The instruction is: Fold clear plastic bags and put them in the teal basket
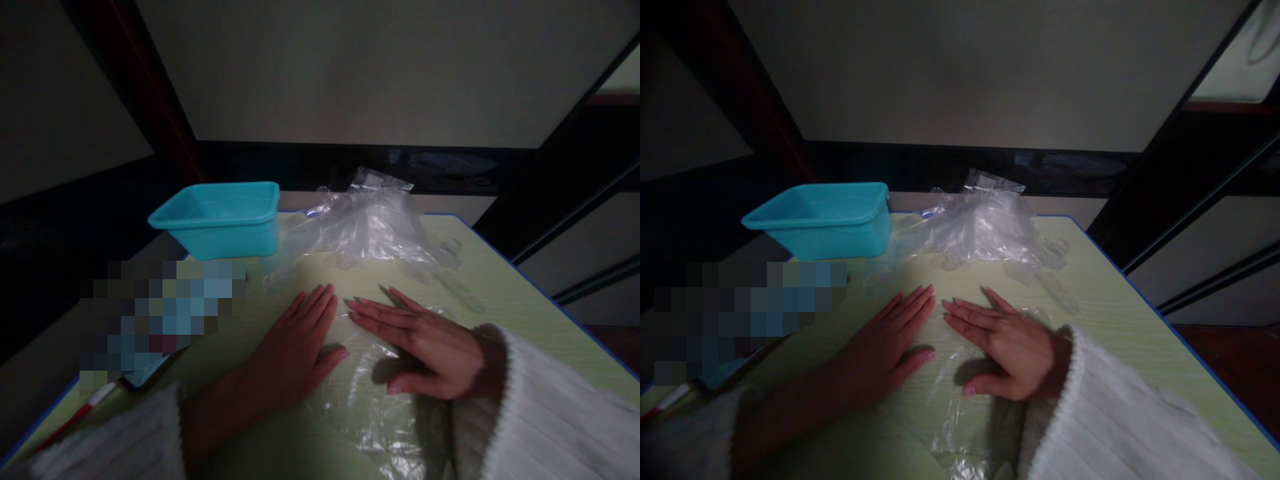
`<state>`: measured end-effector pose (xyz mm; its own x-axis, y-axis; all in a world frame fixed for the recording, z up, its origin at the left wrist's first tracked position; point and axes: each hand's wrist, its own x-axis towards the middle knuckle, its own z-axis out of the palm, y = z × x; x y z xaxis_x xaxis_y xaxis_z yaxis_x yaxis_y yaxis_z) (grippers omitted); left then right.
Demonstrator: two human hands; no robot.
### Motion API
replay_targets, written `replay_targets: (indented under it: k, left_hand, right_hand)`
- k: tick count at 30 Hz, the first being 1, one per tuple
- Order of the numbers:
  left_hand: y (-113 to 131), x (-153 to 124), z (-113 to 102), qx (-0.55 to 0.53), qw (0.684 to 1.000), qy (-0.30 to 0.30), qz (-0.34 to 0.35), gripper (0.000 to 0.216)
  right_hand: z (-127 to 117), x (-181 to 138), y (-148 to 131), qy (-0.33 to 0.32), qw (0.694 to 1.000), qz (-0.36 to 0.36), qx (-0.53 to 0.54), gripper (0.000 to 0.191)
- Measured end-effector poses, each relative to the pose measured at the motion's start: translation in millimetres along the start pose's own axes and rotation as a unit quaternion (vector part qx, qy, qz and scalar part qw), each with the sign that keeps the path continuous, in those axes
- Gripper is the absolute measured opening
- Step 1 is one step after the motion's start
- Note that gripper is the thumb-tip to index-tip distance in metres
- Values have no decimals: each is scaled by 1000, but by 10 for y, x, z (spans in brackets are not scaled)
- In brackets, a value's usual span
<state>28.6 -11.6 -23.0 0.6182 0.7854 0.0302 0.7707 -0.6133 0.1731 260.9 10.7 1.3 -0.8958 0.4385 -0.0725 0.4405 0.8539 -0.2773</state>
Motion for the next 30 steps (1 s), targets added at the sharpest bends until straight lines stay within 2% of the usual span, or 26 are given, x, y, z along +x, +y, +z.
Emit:
replay_targets:
  k: [6, 17, 24, 30]
  left_hand:
    - [28, -11, -44, -10, 1000, 17, 17, 63]
    - [5, 0, -23, -3, 1000, -20, 5, 64]
    - [-56, 16, -55, -10, 1000, -12, -4, 63]
    - [-162, 58, -84, -3, 999, -12, -39, 63]
  right_hand:
    - [85, 23, -7, 23, 1000, 4, -16, 85]
    - [24, -12, 5, 2, 1000, 18, -10, 84]
    - [-111, -98, 56, 33, 998, 29, -53, 70]
    - [-108, -128, 132, 68, 993, 39, -92, 60]
